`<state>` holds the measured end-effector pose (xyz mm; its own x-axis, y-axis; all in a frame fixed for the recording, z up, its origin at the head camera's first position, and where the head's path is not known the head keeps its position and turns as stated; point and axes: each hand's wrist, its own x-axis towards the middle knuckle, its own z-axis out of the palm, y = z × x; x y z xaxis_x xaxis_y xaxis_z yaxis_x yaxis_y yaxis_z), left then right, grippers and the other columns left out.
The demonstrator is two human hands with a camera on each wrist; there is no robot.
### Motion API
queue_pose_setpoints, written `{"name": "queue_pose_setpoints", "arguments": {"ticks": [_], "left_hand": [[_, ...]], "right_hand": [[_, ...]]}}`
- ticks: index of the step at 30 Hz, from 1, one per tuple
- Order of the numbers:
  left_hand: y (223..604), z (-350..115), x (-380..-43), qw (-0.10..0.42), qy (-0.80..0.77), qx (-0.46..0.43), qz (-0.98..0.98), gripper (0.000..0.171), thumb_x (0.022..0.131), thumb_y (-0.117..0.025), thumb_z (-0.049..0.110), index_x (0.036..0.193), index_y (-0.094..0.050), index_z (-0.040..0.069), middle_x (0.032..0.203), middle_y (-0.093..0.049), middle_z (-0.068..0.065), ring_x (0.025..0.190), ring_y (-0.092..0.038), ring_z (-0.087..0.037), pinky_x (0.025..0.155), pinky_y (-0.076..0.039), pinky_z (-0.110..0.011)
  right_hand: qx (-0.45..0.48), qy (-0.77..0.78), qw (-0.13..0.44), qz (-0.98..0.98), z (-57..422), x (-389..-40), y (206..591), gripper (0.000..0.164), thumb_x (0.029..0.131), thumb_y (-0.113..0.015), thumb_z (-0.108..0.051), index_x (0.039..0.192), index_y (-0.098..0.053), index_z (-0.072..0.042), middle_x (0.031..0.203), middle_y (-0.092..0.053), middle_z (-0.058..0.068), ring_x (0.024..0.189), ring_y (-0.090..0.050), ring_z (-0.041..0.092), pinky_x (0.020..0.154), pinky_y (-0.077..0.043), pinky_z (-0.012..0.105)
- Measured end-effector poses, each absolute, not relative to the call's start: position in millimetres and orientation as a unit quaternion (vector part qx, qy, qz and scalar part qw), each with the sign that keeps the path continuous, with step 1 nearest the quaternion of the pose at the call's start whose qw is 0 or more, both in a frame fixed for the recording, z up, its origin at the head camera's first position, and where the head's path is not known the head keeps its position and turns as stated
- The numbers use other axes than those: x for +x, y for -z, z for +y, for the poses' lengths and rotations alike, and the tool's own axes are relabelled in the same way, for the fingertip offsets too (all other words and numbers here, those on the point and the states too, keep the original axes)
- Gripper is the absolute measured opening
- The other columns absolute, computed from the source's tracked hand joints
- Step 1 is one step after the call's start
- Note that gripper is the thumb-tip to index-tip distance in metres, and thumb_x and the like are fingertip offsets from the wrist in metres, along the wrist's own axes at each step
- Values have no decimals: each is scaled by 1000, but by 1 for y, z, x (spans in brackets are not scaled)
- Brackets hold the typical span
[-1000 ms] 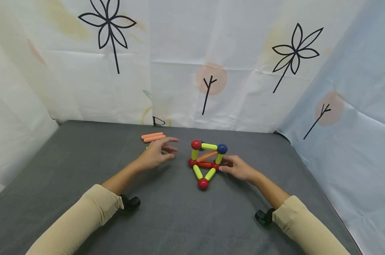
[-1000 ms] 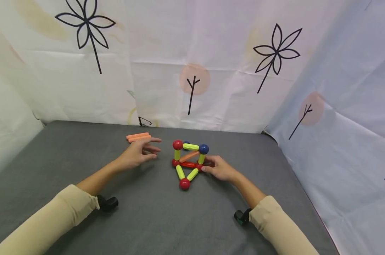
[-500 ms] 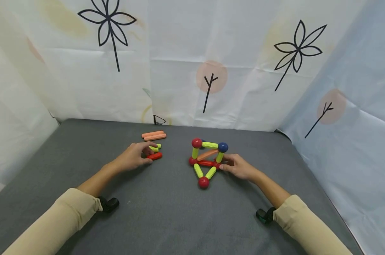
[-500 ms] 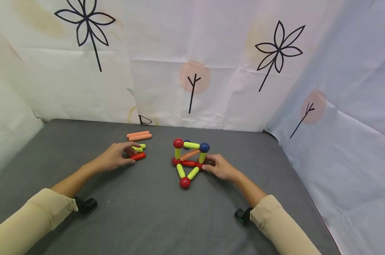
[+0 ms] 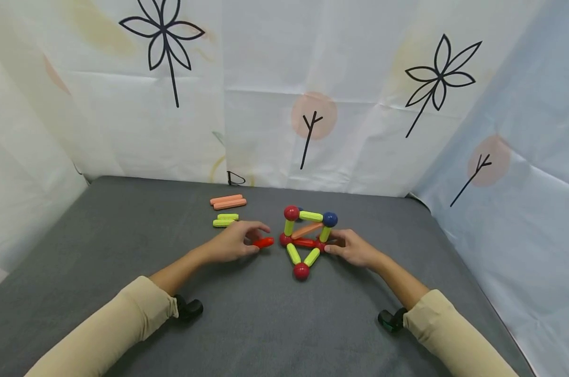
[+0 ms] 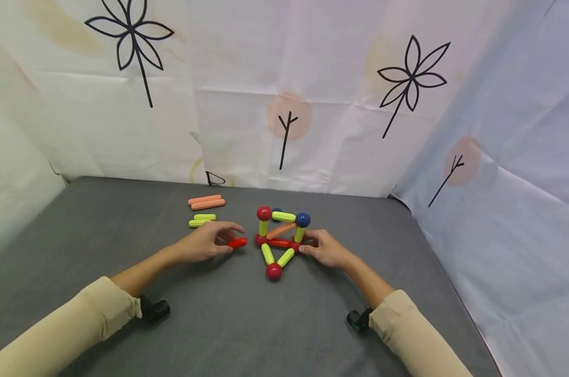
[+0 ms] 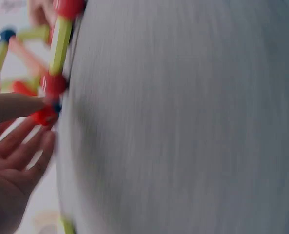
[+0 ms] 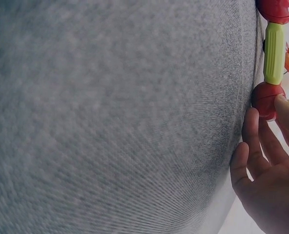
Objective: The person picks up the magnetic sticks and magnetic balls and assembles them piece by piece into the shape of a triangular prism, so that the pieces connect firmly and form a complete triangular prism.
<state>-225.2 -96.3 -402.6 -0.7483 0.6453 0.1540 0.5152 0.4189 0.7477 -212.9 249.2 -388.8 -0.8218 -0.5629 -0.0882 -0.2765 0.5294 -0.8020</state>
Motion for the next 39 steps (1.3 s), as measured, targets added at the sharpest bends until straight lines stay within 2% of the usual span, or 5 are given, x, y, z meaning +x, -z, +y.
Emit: {"name": "queue_pose_setpoints", "arguments": {"ticks": [7,12,20,33,39], "left_hand": [[399,-42,-200,87,-542,340,763,35,88,-75,2,121,-64,0,113,-69,-10,103,-68,-20,91,-54,-32],[399,-24,-195,115,-554,370,737,32,87,-75,4,118,-64,2,114,-68,-10,105,-67,-17,93,-53,-30],[401,-21,-188,126,-490,391,769,35,89,-75,7,122,-68,5,117,-68,-6,106,-64,-17,93,-53,-32],[404,-20,-192,124,-493,378,774,34,91,-73,10,123,-65,5,118,-67,-6,110,-63,-19,95,-52,-32],[405,-28,-195,134,-505,387,760,37,89,-75,10,125,-65,6,118,-68,-5,107,-64,-16,91,-54,-30]], "right_hand": [[-257,424,167,852,248,-213,390,37,100,-58,-6,134,-54,8,133,-59,23,126,-54,41,101,-46,51],[-260,426,167,850,248,-214,389,37,101,-57,-6,135,-54,8,133,-59,23,126,-54,41,101,-46,52],[-262,426,171,849,249,-215,390,36,101,-57,-6,134,-55,7,133,-59,24,124,-56,41,98,-48,50],[-265,429,168,847,251,-217,390,35,101,-58,-7,133,-56,7,132,-60,23,124,-56,40,100,-48,50],[-263,430,169,847,251,-216,390,35,100,-58,-6,132,-56,7,131,-60,23,123,-57,41,99,-48,50]]}}
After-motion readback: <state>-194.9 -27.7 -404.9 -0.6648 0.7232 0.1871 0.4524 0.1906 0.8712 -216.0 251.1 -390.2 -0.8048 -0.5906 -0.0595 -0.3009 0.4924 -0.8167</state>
